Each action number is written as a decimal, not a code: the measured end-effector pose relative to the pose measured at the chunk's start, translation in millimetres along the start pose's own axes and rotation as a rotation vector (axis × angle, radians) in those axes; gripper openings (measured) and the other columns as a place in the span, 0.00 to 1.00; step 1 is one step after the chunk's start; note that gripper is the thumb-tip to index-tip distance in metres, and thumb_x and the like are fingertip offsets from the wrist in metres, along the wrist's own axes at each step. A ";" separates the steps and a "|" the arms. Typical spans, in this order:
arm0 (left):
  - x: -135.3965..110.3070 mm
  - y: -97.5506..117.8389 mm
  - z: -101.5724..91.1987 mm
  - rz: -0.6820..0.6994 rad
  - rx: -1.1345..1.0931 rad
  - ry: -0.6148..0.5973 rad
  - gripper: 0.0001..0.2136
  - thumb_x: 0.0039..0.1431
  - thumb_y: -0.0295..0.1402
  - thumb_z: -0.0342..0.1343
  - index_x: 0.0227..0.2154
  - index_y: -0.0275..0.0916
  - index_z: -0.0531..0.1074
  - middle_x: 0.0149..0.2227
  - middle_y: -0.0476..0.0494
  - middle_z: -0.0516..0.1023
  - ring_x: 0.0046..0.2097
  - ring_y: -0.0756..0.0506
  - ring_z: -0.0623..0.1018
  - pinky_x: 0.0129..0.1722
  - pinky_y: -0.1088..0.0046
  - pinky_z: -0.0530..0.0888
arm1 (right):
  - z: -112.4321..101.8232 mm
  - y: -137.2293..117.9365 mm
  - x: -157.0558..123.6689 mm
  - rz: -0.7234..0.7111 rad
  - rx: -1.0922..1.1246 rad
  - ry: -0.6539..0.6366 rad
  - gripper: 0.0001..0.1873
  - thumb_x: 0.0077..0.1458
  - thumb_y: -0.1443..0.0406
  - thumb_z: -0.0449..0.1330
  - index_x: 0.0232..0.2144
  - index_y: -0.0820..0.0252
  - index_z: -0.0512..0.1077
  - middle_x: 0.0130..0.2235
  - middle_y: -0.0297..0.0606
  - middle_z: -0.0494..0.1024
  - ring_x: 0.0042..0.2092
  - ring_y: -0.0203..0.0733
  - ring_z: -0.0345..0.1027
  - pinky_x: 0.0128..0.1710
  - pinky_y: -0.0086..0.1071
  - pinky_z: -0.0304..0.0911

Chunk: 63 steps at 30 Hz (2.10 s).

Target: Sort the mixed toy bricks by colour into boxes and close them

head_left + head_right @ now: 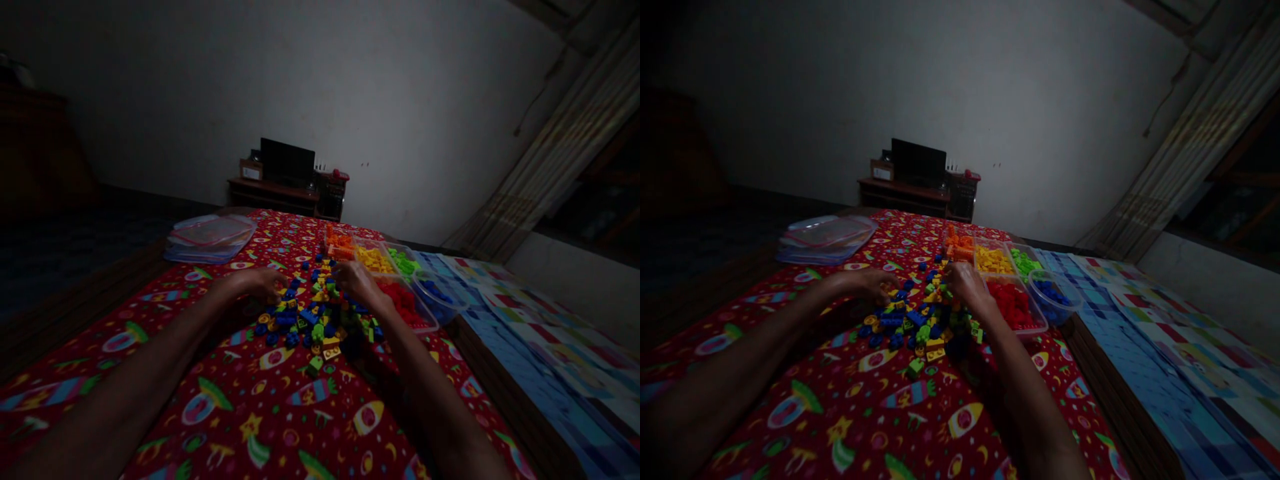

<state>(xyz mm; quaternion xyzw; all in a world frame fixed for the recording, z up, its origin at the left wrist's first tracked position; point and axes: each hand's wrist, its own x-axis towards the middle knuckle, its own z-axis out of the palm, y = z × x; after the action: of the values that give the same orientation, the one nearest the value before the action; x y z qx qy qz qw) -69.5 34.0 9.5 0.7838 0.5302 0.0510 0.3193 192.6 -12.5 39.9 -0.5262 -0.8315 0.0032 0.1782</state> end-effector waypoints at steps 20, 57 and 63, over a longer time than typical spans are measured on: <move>-7.1 20.9 7.5 0.234 -0.390 0.021 0.24 0.45 0.50 0.57 0.38 0.36 0.75 0.24 0.50 0.74 0.25 0.50 0.70 0.25 0.77 0.65 | 44.4 -19.2 -9.8 -0.090 0.254 0.121 0.06 0.58 0.67 0.52 0.35 0.64 0.68 0.27 0.34 0.69 0.28 0.34 0.58 0.29 0.27 0.50; -5.0 35.9 13.3 0.286 -0.231 -0.019 0.22 0.48 0.50 0.50 0.35 0.36 0.74 0.32 0.47 0.77 0.33 0.47 0.74 0.31 0.77 0.69 | 40.0 -34.4 -8.5 -0.283 0.329 0.059 0.23 0.55 0.67 0.57 0.54 0.62 0.65 0.40 0.43 0.78 0.36 0.38 0.69 0.35 0.27 0.58; -4.0 41.4 22.7 0.182 -0.469 0.000 0.22 0.44 0.47 0.58 0.40 0.38 0.70 0.36 0.46 0.78 0.40 0.45 0.77 0.38 0.72 0.74 | 45.8 -35.7 -10.2 -0.286 0.282 0.084 0.11 0.55 0.72 0.53 0.38 0.66 0.73 0.29 0.37 0.74 0.28 0.33 0.61 0.28 0.25 0.51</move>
<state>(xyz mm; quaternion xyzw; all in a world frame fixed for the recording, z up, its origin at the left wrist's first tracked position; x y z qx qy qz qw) -28.7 10.7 15.5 0.7329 0.4309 0.2013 0.4865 151.6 -29.0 0.9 -0.3723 -0.8809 0.0721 0.2832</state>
